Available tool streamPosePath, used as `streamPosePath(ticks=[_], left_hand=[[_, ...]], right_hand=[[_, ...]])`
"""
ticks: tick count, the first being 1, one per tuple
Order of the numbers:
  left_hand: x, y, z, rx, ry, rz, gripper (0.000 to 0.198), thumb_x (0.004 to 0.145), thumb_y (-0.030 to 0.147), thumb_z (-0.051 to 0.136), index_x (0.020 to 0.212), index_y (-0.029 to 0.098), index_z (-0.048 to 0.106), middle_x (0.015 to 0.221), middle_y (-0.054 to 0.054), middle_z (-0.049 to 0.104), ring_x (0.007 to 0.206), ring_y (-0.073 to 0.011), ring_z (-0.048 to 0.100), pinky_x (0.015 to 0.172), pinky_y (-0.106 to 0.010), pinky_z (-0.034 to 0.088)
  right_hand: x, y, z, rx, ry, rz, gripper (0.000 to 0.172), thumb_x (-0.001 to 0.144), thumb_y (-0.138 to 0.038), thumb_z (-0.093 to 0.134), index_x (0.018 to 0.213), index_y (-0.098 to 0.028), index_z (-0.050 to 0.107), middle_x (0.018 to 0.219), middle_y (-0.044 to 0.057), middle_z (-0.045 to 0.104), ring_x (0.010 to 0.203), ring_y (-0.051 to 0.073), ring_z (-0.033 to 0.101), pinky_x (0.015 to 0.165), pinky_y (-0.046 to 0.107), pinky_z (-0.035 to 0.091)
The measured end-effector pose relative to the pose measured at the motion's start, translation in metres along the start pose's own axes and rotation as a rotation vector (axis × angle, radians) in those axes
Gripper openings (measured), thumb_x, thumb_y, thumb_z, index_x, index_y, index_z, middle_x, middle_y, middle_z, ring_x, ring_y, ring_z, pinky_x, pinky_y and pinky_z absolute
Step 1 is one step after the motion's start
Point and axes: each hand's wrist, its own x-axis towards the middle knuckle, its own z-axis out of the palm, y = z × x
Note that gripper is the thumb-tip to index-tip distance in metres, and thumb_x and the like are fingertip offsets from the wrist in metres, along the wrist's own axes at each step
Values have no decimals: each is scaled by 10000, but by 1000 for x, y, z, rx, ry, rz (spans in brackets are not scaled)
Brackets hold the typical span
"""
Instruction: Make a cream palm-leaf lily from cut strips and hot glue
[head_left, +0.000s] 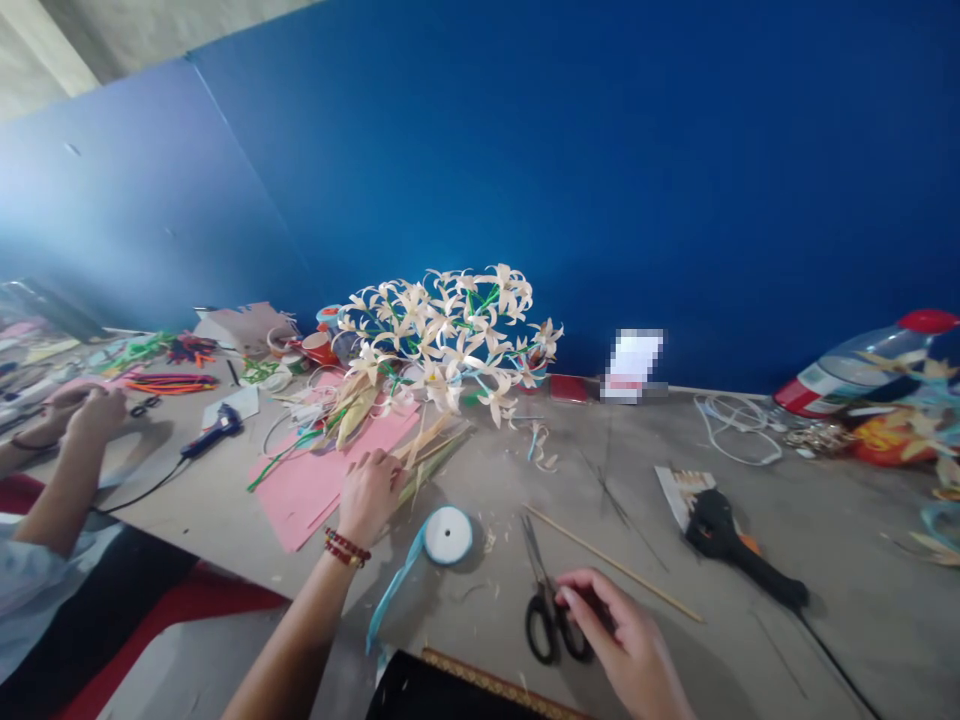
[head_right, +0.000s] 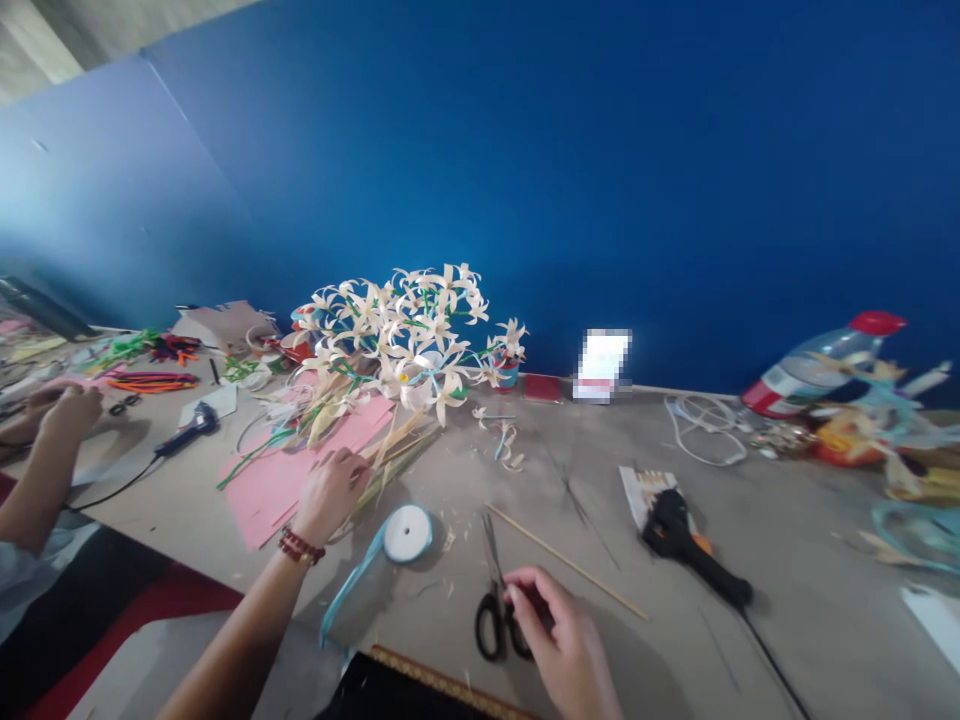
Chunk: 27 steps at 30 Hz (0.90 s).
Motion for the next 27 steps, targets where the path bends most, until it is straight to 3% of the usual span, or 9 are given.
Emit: streamPosePath(ticks=[4, 8, 12, 16, 18, 21, 24, 27], left_hand=[[16, 2, 6, 39, -24, -17, 186, 865, 290, 548, 782, 180, 673, 860, -91, 662, 896, -280, 617, 782, -379, 424], [16, -6, 2, 11, -20, 13, 176, 888, 257, 511, 803, 194, 651, 867, -66, 666, 883, -245, 618, 795, -351, 433], [1, -12, -14, -142, 183, 147, 172, 924, 246, 466, 894, 203, 630, 993, -80, 667, 979, -245, 589, 910, -376, 424], [-29, 20, -28, -418, 233, 272, 132, 921, 220, 481, 895, 210, 610, 909, -82, 659, 916, -240, 600, 867, -375, 460], [-44, 52, -30, -596, 127, 371, 127, 918, 196, 489, 895, 207, 613, 882, -81, 663, 880, -226, 605, 831, -356, 469], [-61, 98, -26, -831, -168, 456, 98, 905, 206, 539, 869, 194, 630, 837, -63, 671, 839, -197, 611, 781, -307, 464], [-67, 124, -19, -1148, -390, 243, 106, 881, 280, 595, 865, 176, 610, 738, -23, 627, 692, -151, 573, 644, -249, 442], [-66, 132, -15, -1430, -541, 87, 203, 907, 358, 563, 973, 170, 597, 754, -6, 596, 671, -126, 537, 615, -227, 432]], right_hand=[[-1, -5, -1, -8, 9, -6, 314, 854, -520, 583, 883, -227, 692, 787, 61, 742, 705, 222, 694, 559, 228, 509], [-2, -7, -3, -42, 34, -15, 286, 870, -489, 567, 879, -229, 687, 776, 57, 739, 705, 219, 690, 529, 221, 482], [-3, -6, -5, -8, 43, 8, 293, 870, -490, 571, 891, -222, 688, 797, 66, 740, 719, 224, 689, 508, 222, 471], [2, -17, 2, 70, -24, -17, 297, 877, -483, 577, 925, -213, 692, 807, 68, 729, 732, 223, 678, 574, 245, 501], [7, -27, 9, 131, -72, -63, 297, 868, -468, 603, 993, -212, 691, 824, 61, 720, 750, 219, 669, 638, 263, 518], [15, -43, 18, 239, -96, -124, 268, 848, -447, 650, 967, -210, 687, 857, 51, 698, 742, 198, 645, 675, 270, 513], [20, -53, 21, 379, -15, -54, 309, 851, -489, 639, 741, -201, 621, 701, 17, 625, 599, 155, 577, 567, 250, 470], [20, -55, 16, 560, 78, 62, 355, 802, -516, 690, 698, -195, 578, 617, -16, 567, 528, 128, 530, 518, 241, 447]])
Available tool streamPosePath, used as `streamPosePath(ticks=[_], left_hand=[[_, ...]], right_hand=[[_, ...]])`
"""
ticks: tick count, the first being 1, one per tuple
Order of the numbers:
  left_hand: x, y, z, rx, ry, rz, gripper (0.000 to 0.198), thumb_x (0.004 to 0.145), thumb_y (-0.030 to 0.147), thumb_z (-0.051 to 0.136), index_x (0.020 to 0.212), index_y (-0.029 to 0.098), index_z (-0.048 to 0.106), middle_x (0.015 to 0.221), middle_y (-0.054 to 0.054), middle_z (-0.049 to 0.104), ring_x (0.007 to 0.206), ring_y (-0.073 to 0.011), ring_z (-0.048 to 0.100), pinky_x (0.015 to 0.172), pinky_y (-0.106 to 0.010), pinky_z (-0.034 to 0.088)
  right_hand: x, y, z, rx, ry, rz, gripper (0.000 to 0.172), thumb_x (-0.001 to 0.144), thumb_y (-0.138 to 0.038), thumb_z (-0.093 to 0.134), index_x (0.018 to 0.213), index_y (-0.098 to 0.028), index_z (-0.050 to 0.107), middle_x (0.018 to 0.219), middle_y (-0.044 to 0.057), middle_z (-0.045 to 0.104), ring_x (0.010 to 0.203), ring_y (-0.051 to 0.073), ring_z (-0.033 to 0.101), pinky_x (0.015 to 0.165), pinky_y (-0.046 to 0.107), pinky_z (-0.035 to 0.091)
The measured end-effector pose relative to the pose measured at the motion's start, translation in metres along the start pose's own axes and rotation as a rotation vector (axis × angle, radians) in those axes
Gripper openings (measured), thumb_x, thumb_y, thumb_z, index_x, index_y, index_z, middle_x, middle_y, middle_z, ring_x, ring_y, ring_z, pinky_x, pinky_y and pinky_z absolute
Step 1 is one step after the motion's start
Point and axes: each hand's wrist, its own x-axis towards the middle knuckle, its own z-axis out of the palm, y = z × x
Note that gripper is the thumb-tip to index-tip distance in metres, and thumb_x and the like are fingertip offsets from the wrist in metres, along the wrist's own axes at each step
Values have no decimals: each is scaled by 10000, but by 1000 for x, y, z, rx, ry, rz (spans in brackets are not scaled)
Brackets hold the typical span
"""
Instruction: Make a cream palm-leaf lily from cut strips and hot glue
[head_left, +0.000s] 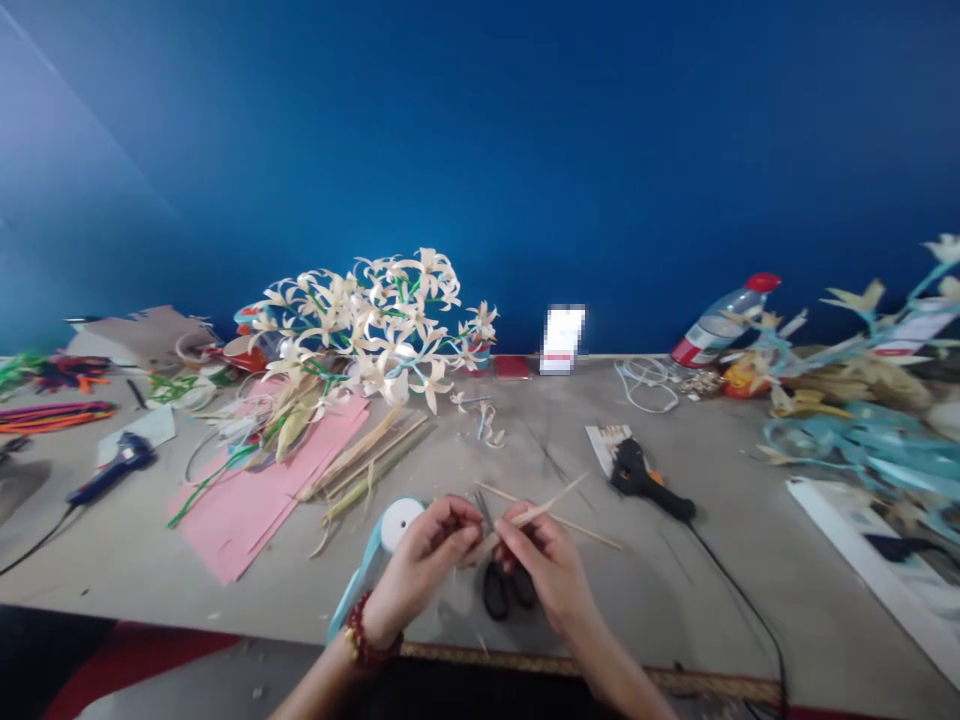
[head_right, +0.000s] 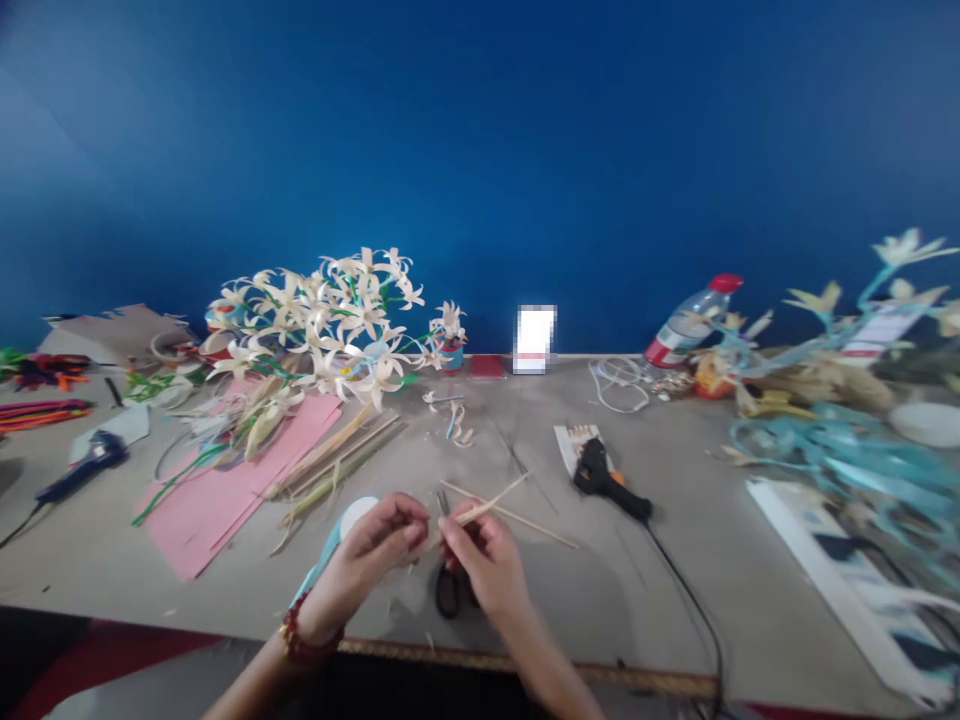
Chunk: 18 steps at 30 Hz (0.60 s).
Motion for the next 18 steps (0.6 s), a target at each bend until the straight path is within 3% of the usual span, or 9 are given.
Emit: streamPosePath(ticks=[4, 9, 13, 15, 18], left_hand=[[4, 1, 4, -91, -40, -33, 227, 841, 333, 676, 962, 150, 618, 762, -6, 605, 693, -119, 539, 654, -228, 436], [6, 3, 12, -380, -89, -94, 198, 821, 288, 713, 897, 137, 610, 747, -19, 620, 668, -100, 540, 640, -212, 421], [6, 0, 13, -553, -147, -206, 207, 804, 275, 727, 873, 138, 589, 736, -29, 625, 647, -107, 561, 627, -217, 419], [6, -1, 12, -484, -104, -168, 189, 841, 307, 683, 872, 142, 596, 747, -31, 621, 682, -121, 568, 660, -231, 426], [5, 1, 9, -179, -9, 33, 194, 871, 342, 636, 864, 149, 628, 822, -39, 619, 790, -150, 565, 751, -255, 428]], right_hand=[[-4, -3, -8, 107, 80, 42, 352, 760, -498, 739, 700, -184, 591, 602, -21, 574, 515, 114, 516, 501, 232, 429], [-8, -6, -11, 271, -100, 95, 345, 765, -441, 741, 979, -179, 672, 686, 16, 658, 551, 127, 554, 530, 248, 448], [-7, -9, -10, 246, -150, 102, 258, 775, -417, 740, 853, -182, 669, 641, 6, 645, 574, 132, 572, 540, 239, 453], [-4, -9, -10, 187, -126, 86, 261, 795, -431, 725, 794, -182, 648, 606, -11, 618, 556, 120, 554, 540, 228, 444], [-1, -8, -10, 90, -79, 63, 298, 789, -457, 727, 751, -180, 625, 584, -34, 576, 523, 100, 506, 522, 212, 413]])
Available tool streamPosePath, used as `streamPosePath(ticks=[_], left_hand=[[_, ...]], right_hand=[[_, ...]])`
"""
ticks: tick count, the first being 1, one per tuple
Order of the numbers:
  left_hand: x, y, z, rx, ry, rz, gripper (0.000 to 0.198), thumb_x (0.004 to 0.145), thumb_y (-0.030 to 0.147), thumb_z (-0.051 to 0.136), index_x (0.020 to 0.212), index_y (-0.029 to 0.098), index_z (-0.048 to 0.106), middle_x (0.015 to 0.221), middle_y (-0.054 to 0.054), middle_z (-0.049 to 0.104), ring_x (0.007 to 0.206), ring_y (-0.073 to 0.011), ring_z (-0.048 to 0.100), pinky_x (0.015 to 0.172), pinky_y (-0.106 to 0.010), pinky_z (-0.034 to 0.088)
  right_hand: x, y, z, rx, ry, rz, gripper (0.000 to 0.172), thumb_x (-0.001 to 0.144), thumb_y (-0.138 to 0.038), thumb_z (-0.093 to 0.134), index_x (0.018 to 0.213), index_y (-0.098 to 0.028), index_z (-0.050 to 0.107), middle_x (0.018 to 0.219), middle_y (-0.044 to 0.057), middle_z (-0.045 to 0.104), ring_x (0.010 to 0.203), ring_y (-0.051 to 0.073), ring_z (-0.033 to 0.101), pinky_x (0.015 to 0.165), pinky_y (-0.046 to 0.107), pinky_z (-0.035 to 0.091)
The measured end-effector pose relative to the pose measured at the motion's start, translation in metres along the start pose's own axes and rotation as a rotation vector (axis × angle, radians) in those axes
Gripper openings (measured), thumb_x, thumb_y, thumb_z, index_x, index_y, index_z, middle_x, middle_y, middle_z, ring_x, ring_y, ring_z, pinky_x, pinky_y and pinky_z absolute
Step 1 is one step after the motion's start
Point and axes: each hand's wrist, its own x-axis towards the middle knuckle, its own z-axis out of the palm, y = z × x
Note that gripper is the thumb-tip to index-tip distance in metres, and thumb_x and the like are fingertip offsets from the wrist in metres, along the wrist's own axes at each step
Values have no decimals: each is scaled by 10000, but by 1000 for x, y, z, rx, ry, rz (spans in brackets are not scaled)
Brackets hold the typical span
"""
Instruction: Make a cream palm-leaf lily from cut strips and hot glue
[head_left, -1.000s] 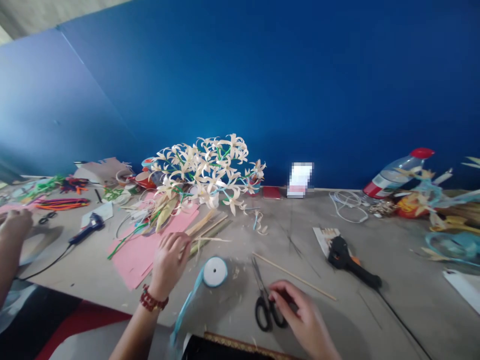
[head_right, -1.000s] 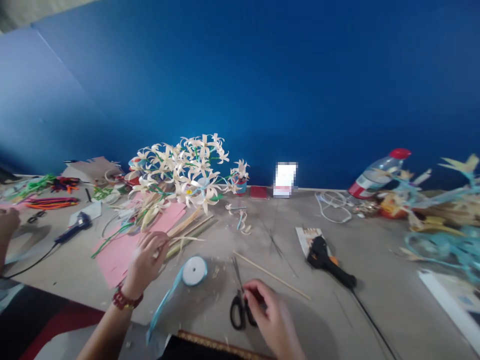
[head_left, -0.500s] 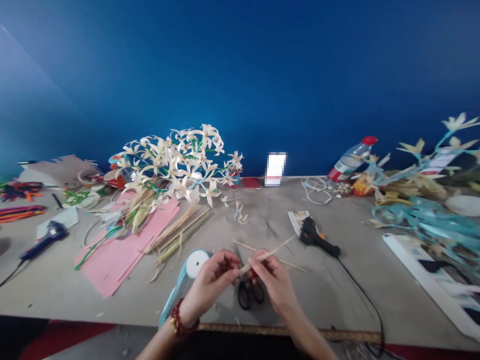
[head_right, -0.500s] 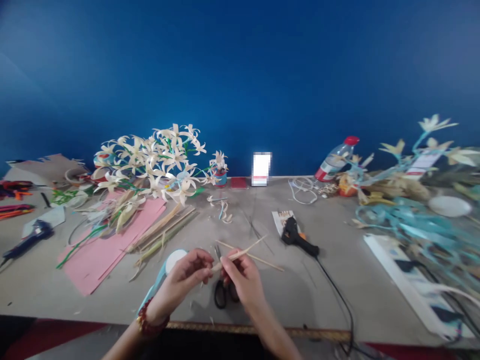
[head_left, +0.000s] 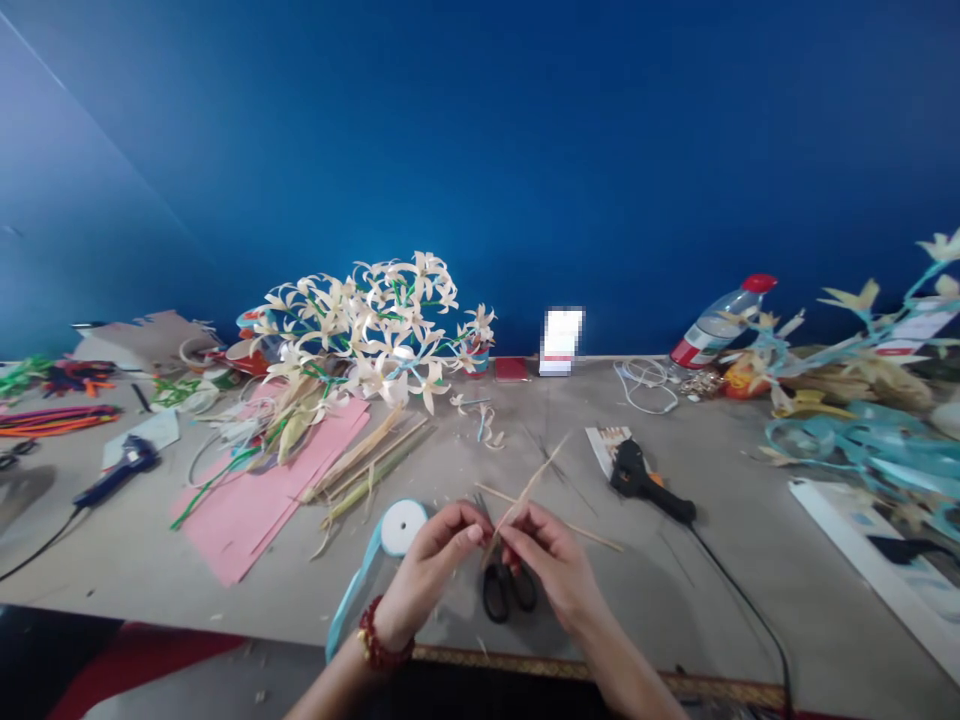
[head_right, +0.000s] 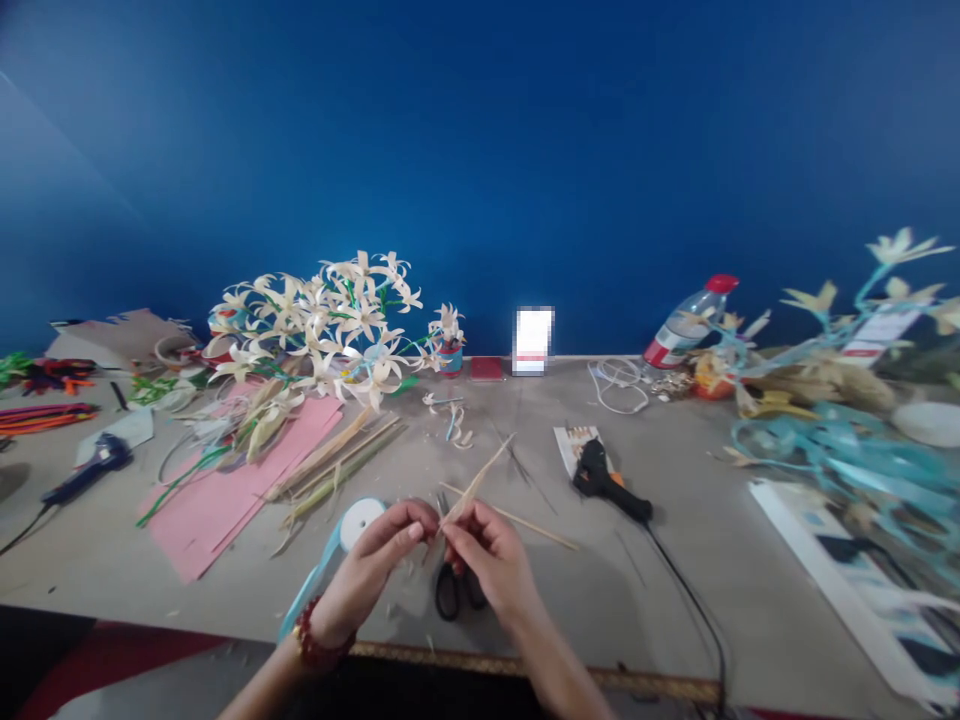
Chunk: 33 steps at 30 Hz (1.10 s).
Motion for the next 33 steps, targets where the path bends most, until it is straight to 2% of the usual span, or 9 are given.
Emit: streamPosePath(ticks=[2, 5, 9, 12, 19, 23, 27, 33], left_hand=[[1, 2, -2, 223, 20, 89, 180, 838, 326, 671, 820, 150, 637, 806, -32, 613, 791, -159, 554, 756, -258, 421], [2, 2, -2, 351, 60, 80, 182, 825, 306, 673, 752, 149, 617, 715, -10, 588, 711, -145, 523, 692, -245, 402], [2, -4, 1, 174, 60, -25, 240, 820, 361, 659, 728, 150, 592, 644, 14, 539, 621, -121, 470, 605, -228, 365], [1, -5, 3, 104, 62, -51, 246, 805, 370, 670, 727, 150, 594, 650, 9, 550, 628, -127, 485, 615, -233, 378], [4, -4, -2, 268, 108, 58, 190, 827, 310, 659, 749, 148, 597, 706, -4, 561, 695, -134, 484, 669, -231, 384], [5, -2, -1, 109, 77, -6, 188, 820, 305, 664, 749, 148, 589, 682, 12, 535, 663, -118, 467, 635, -216, 376], [4, 3, 4, -87, 41, -77, 173, 797, 283, 677, 740, 143, 593, 679, 2, 574, 676, -125, 514, 674, -228, 416], [4, -1, 3, -56, 32, -80, 172, 791, 279, 681, 746, 139, 593, 663, 0, 583, 656, -125, 526, 658, -233, 418]], right_hand=[[1, 0, 0, -50, 2, 1, 332, 782, -486, 724, 731, -178, 611, 576, -39, 557, 516, 96, 488, 517, 209, 401], [1, -2, 0, -117, -20, 6, 366, 789, -524, 699, 747, -171, 611, 582, -30, 565, 522, 101, 490, 525, 215, 404], [-2, -6, 1, -201, -20, -13, 348, 800, -512, 683, 779, -170, 622, 586, -26, 564, 534, 109, 489, 523, 218, 398], [-3, -10, 2, -211, -31, -7, 328, 813, -496, 663, 759, -178, 605, 602, -19, 568, 556, 120, 506, 538, 226, 416], [0, -15, 4, -286, -49, -86, 236, 817, -389, 639, 719, -188, 565, 582, -41, 487, 536, 110, 442, 516, 224, 368], [0, -14, 4, -233, -65, -16, 230, 821, -379, 623, 709, -189, 555, 577, -34, 525, 539, 115, 471, 529, 226, 394], [0, -11, 2, -139, -77, 69, 212, 806, -366, 623, 712, -192, 547, 568, -33, 562, 518, 109, 482, 529, 223, 404], [1, -15, 2, -176, -119, 42, 184, 827, -341, 582, 735, -183, 561, 595, -27, 569, 534, 109, 482, 534, 227, 397]])
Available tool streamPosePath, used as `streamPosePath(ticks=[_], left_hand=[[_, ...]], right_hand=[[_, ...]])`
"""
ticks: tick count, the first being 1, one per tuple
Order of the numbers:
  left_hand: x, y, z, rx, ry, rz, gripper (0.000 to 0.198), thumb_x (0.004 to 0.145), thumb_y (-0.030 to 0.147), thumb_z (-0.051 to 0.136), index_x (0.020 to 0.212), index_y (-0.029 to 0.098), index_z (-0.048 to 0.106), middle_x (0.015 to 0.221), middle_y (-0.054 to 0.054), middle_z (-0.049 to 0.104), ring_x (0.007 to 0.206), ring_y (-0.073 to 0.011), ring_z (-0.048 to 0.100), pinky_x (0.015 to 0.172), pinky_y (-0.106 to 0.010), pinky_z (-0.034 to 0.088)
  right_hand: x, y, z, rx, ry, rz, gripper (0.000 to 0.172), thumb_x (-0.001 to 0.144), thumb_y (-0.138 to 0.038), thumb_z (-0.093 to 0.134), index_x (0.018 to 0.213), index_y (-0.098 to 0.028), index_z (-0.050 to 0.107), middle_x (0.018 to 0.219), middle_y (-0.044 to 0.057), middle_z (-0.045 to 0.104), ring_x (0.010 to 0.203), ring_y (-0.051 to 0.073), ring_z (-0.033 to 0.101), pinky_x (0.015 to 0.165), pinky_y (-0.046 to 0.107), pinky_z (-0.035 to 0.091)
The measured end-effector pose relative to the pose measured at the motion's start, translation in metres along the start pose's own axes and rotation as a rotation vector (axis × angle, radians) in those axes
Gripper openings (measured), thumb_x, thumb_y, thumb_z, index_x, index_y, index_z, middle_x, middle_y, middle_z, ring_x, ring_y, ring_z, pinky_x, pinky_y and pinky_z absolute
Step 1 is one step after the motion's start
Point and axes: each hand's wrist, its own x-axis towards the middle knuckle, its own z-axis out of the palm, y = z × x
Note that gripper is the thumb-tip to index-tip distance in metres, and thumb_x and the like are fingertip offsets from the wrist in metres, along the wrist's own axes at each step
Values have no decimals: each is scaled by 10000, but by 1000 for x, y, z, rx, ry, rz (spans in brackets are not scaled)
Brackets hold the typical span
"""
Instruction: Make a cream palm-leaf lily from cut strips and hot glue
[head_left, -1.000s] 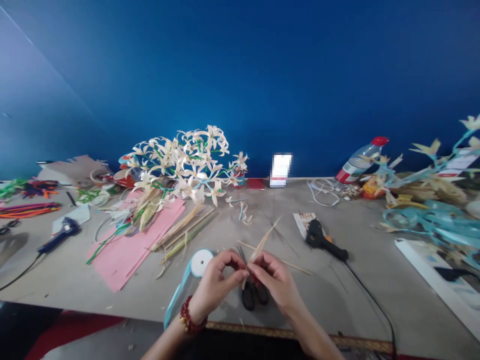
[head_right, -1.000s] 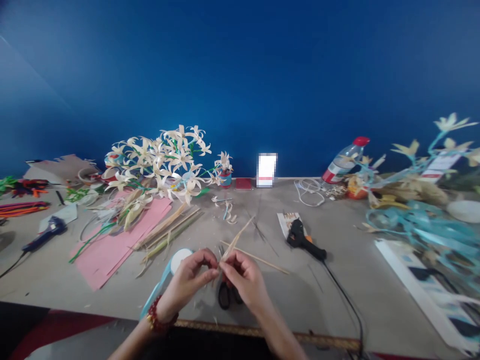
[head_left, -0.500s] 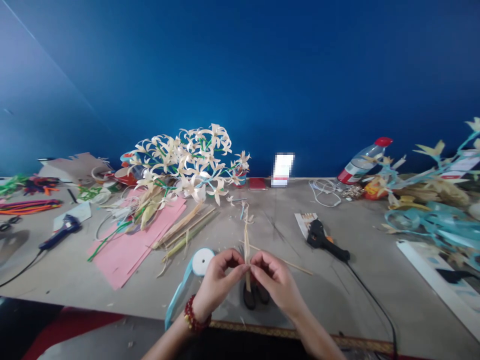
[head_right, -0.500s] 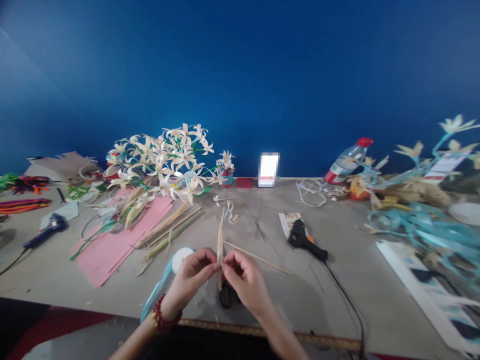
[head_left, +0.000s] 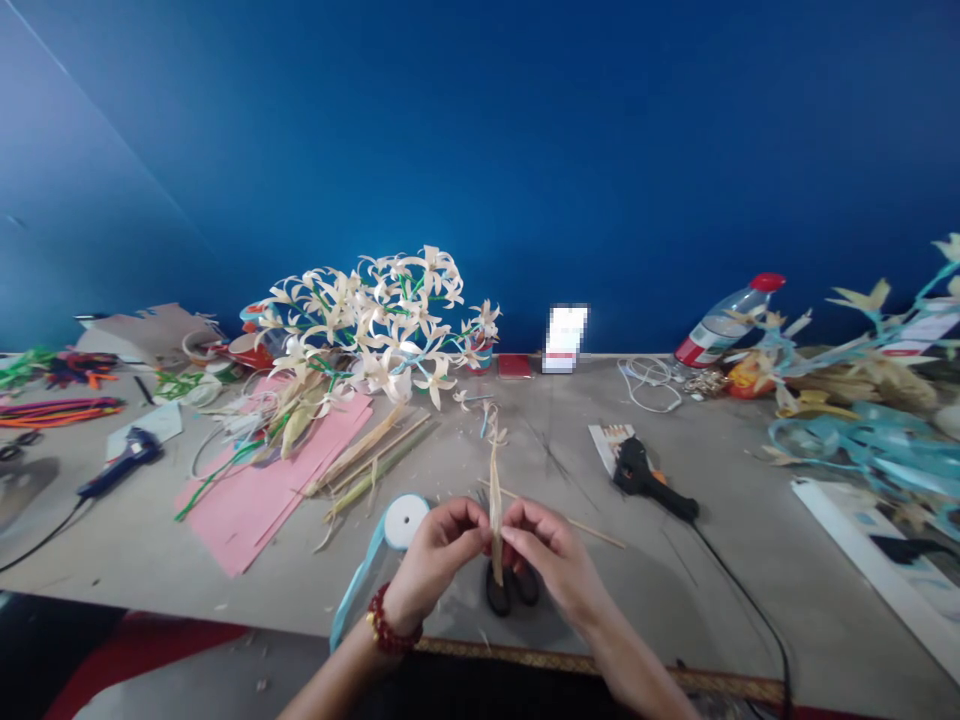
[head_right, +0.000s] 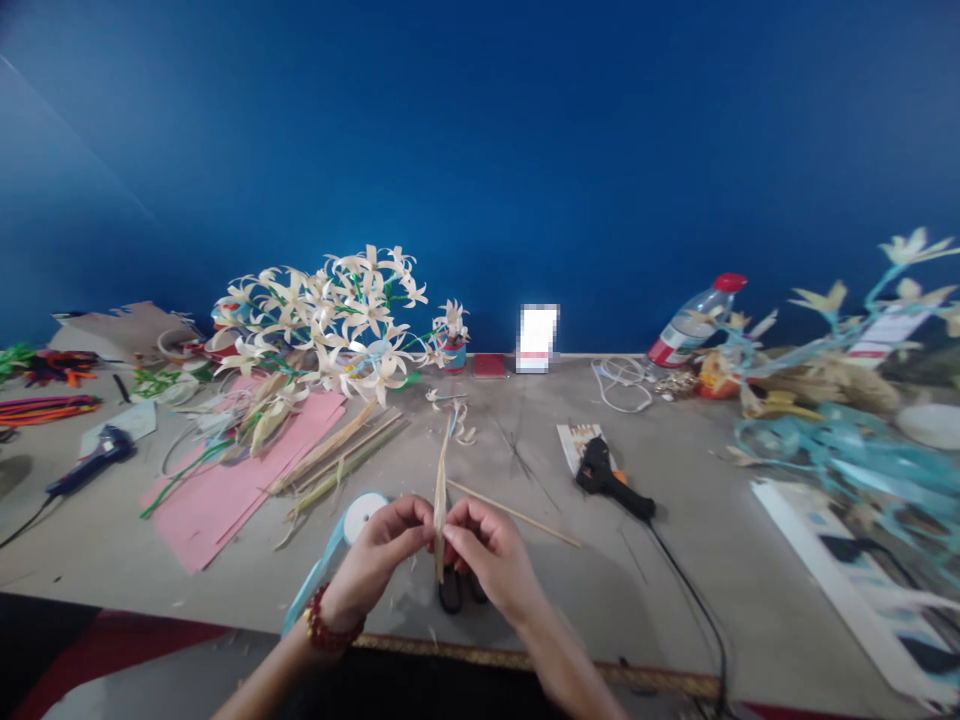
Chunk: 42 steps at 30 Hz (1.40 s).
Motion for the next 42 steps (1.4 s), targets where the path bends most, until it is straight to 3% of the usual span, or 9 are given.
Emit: streamPosePath(ticks=[10, 15, 20, 24, 26, 29, 32, 36, 42], left_hand=[[-2, -3, -1, 621, 122, 218, 72, 787, 139, 571, 720, 165, 579, 701, -7, 615, 687, -145, 555, 665, -240, 417], [-1, -7, -2, 853, 211, 349, 95, 807, 138, 548, 728, 187, 563, 715, 2, 625, 697, -149, 585, 677, -248, 430], [7, -1, -61, 1179, 422, 361, 82, 846, 193, 529, 788, 198, 586, 757, -18, 636, 740, -180, 602, 715, -283, 449], [6, 11, -125, 1477, 549, 207, 144, 871, 220, 494, 778, 202, 603, 772, -35, 637, 709, -202, 609, 670, -297, 452], [4, 16, -136, 1492, 578, 150, 124, 867, 235, 511, 891, 201, 627, 907, -58, 663, 700, -198, 623, 653, -300, 460], [-1, 20, -112, 1316, 545, 297, 165, 900, 253, 496, 965, 203, 639, 1025, -80, 662, 841, -205, 645, 756, -306, 483], [-5, 19, -59, 973, 306, 428, 213, 941, 280, 475, 897, 181, 658, 934, -84, 676, 913, -204, 635, 830, -298, 477], [-4, 8, -3, 600, -51, 233, 214, 872, 362, 615, 881, 161, 689, 809, -64, 695, 755, -176, 630, 704, -257, 479], [1, -6, 5, 347, -11, 47, 286, 854, 395, 619, 732, 137, 634, 634, -18, 613, 579, -120, 539, 577, -220, 424]], right_hand=[[3, 1, -1, -203, 40, -129, 92, 787, -245, 584, 725, -184, 554, 619, -35, 495, 577, 113, 441, 544, 231, 377], [2, 5, 0, -8, -21, -26, 135, 768, -253, 595, 682, -193, 510, 540, -44, 514, 485, 95, 425, 486, 219, 345], [-5, -1, -21, 316, 45, -14, 187, 762, -296, 684, 718, -190, 537, 536, -53, 518, 465, 79, 415, 472, 202, 322], [-8, -2, -43, 485, 122, -71, 227, 729, -285, 754, 688, -190, 551, 534, -59, 490, 473, 76, 410, 471, 199, 305], [-7, 2, -46, 523, 147, -74, 239, 728, -274, 765, 672, -189, 549, 542, -53, 501, 478, 77, 415, 474, 202, 300], [-3, 11, -38, 520, 142, -27, 257, 724, -289, 777, 673, -187, 546, 529, -49, 517, 469, 75, 408, 471, 201, 287], [0, 16, -25, 483, 130, 30, 286, 709, -331, 785, 671, -184, 543, 509, -49, 513, 461, 75, 394, 464, 200, 274], [-2, 17, -14, 416, 167, 50, 297, 716, -358, 774, 677, -186, 536, 520, -51, 508, 474, 82, 396, 472, 207, 291], [-6, 17, -12, 275, 216, -33, 329, 753, -430, 741, 674, -190, 530, 561, -44, 502, 494, 96, 429, 487, 226, 354]])
